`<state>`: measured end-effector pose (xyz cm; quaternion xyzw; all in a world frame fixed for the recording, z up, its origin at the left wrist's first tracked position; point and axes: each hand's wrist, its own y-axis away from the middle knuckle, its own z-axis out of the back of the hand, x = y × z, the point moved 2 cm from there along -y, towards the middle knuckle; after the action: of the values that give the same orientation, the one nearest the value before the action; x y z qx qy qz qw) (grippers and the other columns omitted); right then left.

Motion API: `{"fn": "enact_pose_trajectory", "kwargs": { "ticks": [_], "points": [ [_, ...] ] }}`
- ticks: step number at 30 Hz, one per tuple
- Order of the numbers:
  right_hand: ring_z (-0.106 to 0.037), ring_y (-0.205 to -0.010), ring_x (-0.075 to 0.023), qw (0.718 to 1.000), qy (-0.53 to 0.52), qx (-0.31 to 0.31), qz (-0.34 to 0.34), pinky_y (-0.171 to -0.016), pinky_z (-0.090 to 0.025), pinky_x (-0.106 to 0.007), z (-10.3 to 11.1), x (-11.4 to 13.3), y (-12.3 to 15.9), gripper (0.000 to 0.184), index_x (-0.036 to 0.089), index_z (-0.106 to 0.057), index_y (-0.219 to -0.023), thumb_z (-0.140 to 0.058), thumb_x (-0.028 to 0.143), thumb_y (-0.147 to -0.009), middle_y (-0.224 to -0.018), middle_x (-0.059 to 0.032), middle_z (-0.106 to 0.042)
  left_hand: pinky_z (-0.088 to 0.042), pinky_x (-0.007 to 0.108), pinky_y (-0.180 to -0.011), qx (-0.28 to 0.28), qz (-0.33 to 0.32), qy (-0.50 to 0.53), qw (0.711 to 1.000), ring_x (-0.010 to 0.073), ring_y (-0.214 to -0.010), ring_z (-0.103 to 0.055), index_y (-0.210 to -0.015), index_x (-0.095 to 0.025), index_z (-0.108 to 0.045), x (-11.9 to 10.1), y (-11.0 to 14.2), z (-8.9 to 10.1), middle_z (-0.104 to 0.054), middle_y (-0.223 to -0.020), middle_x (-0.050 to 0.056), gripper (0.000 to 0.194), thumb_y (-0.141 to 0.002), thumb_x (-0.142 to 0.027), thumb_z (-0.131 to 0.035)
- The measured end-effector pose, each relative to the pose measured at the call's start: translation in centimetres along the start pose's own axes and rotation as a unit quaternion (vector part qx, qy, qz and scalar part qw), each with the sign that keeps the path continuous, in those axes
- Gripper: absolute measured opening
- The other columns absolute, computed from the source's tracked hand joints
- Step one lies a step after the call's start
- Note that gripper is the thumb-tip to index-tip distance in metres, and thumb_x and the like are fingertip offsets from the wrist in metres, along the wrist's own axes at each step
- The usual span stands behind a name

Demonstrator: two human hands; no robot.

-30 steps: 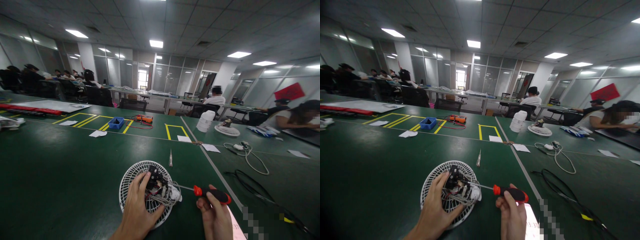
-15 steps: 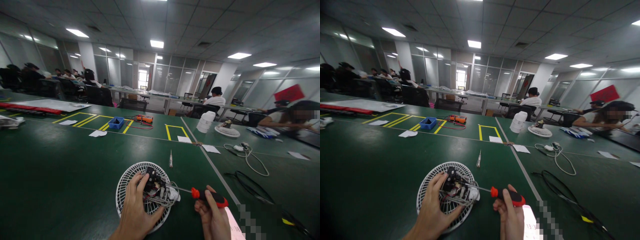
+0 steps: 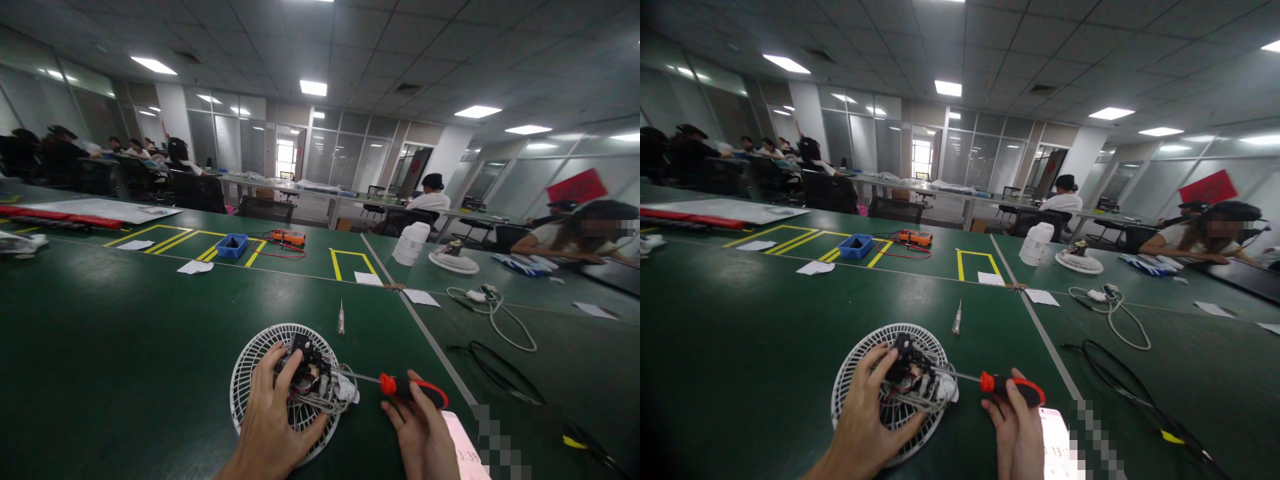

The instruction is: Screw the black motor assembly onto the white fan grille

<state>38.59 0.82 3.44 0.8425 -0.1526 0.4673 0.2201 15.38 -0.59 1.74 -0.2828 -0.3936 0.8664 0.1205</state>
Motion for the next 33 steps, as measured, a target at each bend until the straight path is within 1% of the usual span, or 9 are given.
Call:
{"fn": "enact_pose_trajectory", "kwargs": {
  "ticks": [3, 5, 8, 10, 12, 15, 19, 27, 33],
  "points": [
    [-0.070, -0.093, -0.0252, 1.000, -0.027, 0.003, -0.014, -0.081, -0.058, -0.039, 0.0, 0.2, -0.1, 0.063, 0.021, -0.062, -0.110, -0.090, 0.035, -0.055, -0.096, -0.0054, -0.075, -0.050, 0.056, -0.107, 0.003, 0.003, 0.001, 1.000, 0.0357, -0.137, -0.046, -0.149, -0.022, -0.035, 0.0, 0.0, 0.0, -0.045, -0.144, 0.017, 0.085, -0.077, -0.036, -0.078],
    [-0.069, -0.078, -0.0202, 1.000, -0.012, -0.006, -0.023, -0.073, -0.057, -0.034, 0.1, 0.2, -0.2, 0.058, 0.020, -0.064, -0.102, -0.092, 0.034, -0.053, -0.085, -0.0013, -0.072, -0.049, 0.057, -0.108, 0.011, 0.004, -0.003, 1.000, 0.0354, -0.138, -0.045, -0.150, -0.022, -0.035, 0.0, 0.0, -0.1, -0.044, -0.146, 0.017, 0.084, -0.079, -0.036, -0.077],
    [-0.050, -0.053, -0.0100, 1.000, 0.010, 0.000, -0.017, -0.053, -0.048, -0.025, 0.1, 0.2, -0.2, 0.048, 0.021, -0.059, -0.082, -0.095, 0.036, -0.054, -0.063, 0.0078, -0.056, -0.048, 0.058, -0.109, 0.021, 0.006, -0.007, 1.000, 0.0352, -0.139, -0.044, -0.151, -0.022, -0.033, -0.1, 0.0, 0.0, -0.043, -0.148, 0.017, 0.083, -0.081, -0.037, -0.076],
    [-0.039, -0.049, -0.0078, 1.000, 0.014, 0.015, -0.010, -0.046, -0.041, -0.023, 0.1, 0.1, -0.2, 0.049, 0.022, -0.053, -0.074, -0.096, 0.037, -0.056, -0.059, 0.0102, -0.046, -0.048, 0.059, -0.109, 0.020, 0.004, -0.007, 1.000, 0.0362, -0.140, -0.043, -0.152, -0.023, -0.032, -0.1, 0.1, 0.0, -0.040, -0.151, 0.018, 0.085, -0.081, -0.036, -0.076],
    [-0.036, -0.050, -0.0079, 1.000, 0.014, 0.019, -0.010, -0.045, -0.040, -0.022, -0.1, 0.0, -0.1, 0.051, 0.022, -0.050, -0.072, -0.096, 0.038, -0.056, -0.058, 0.0103, -0.042, -0.047, 0.061, -0.109, 0.015, -0.005, -0.011, 1.000, 0.0382, -0.143, -0.039, -0.151, -0.025, -0.034, -0.2, 0.2, 0.1, -0.033, -0.156, 0.018, 0.084, -0.080, -0.035, -0.077],
    [-0.034, -0.050, -0.0083, 1.000, 0.011, 0.010, -0.012, -0.046, -0.040, -0.023, -0.2, 0.0, -0.1, 0.053, 0.023, -0.048, -0.070, -0.096, 0.041, -0.056, -0.056, 0.0105, -0.038, -0.044, 0.065, -0.109, 0.013, -0.028, -0.033, 0.999, 0.0417, -0.147, -0.032, -0.146, -0.031, -0.044, -0.4, 0.1, 0.2, -0.022, -0.162, 0.015, 0.075, -0.079, -0.033, -0.077],
    [-0.031, -0.050, -0.0080, 1.000, -0.003, 0.003, -0.001, -0.045, -0.039, -0.023, -0.3, 0.2, -0.1, 0.056, 0.023, -0.046, -0.068, -0.097, 0.041, -0.053, -0.056, 0.0107, -0.037, -0.042, 0.071, -0.108, 0.026, -0.060, -0.067, 0.996, 0.0449, -0.149, -0.026, -0.137, -0.035, -0.056, -0.6, -0.4, 0.4, -0.024, -0.162, 0.012, 0.061, -0.080, -0.033, -0.075],
    [-0.031, -0.052, -0.0089, 1.000, -0.011, 0.009, 0.003, -0.045, -0.038, -0.023, -0.3, 0.3, -0.1, 0.056, 0.024, -0.045, -0.068, -0.097, 0.038, -0.054, -0.058, 0.0103, -0.036, -0.044, 0.066, -0.110, 0.026, -0.069, -0.055, 0.996, 0.0415, -0.145, -0.034, -0.132, -0.028, -0.060, -0.6, -0.5, 0.7, -0.025, -0.160, 0.014, 0.055, -0.079, -0.034, -0.074],
    [-0.032, -0.052, -0.0087, 1.000, -0.012, 0.009, 0.000, -0.045, -0.037, -0.022, -0.1, 0.1, 0.0, 0.054, 0.023, -0.044, -0.066, -0.095, 0.038, -0.058, -0.058, 0.0099, -0.037, -0.047, 0.063, -0.108, 0.029, -0.071, -0.050, 0.996, 0.0398, -0.141, -0.039, -0.129, -0.024, -0.060, -0.6, -0.5, 1.0, -0.031, -0.155, 0.015, 0.055, -0.079, -0.041, -0.074]
  ]
}}
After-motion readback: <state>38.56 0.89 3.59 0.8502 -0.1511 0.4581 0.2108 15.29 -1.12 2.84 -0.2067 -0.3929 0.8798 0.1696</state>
